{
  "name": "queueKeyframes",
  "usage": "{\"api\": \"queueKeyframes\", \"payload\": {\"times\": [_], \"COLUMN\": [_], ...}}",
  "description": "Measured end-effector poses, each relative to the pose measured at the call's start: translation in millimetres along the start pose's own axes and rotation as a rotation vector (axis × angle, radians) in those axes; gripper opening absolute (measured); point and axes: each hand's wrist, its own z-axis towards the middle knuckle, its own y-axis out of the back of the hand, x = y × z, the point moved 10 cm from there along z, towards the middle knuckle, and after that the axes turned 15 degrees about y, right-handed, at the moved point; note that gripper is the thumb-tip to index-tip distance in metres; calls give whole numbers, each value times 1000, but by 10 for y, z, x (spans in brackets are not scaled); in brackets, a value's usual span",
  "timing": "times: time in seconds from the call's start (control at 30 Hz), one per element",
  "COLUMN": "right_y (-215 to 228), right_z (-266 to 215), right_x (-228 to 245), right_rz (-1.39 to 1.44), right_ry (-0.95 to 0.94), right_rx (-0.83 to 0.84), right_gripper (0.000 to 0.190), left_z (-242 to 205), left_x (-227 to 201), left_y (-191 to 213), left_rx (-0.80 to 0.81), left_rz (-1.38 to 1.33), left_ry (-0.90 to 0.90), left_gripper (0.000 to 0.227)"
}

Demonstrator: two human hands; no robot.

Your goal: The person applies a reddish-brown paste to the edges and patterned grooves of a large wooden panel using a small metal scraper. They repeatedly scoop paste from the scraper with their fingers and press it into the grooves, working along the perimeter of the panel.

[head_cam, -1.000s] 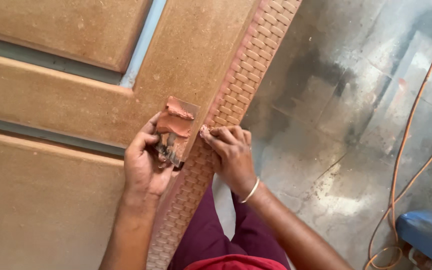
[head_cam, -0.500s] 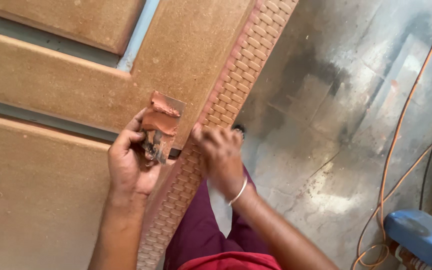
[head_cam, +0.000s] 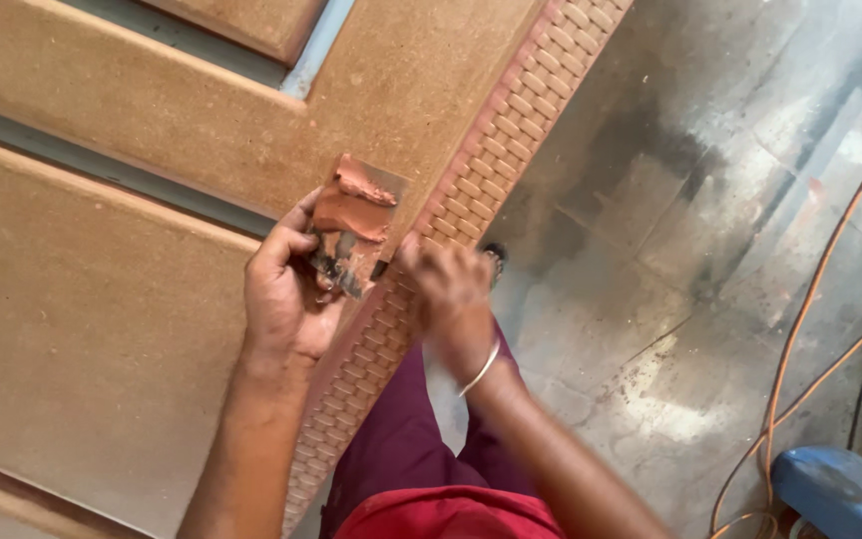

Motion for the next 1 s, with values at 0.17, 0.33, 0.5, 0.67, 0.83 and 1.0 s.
{"api": "queueKeyframes", "payload": {"times": [0.17, 0.33, 0.5, 0.67, 0.83, 1.0], "right_y": [142, 157, -125, 174, 152, -104], "right_z": [-27, 77, -89, 15, 90, -100], "right_x": [-49, -585, 116, -66, -462, 179], "right_rz": [211, 122, 40, 228, 147, -31], "right_ry": [-69, -86, -61, -97, -106, -29], "right_rx": [21, -60, 11, -70, -108, -6], "right_gripper": [64, 63, 49, 61, 55, 51], "left_z": [-111, -236, -313, -339, -474, -589], "left_x": [-8, 54, 8, -55, 34, 122], "left_y": [8, 214, 288, 276, 267, 302], "left_rx": [-32, -55, 13, -93, 4, 95], "left_rz": [105, 38, 58, 47, 10, -110], "left_ry": [-29, -8, -64, -77, -77, -76], "left_gripper": [52, 53, 54, 55, 53, 53]}}
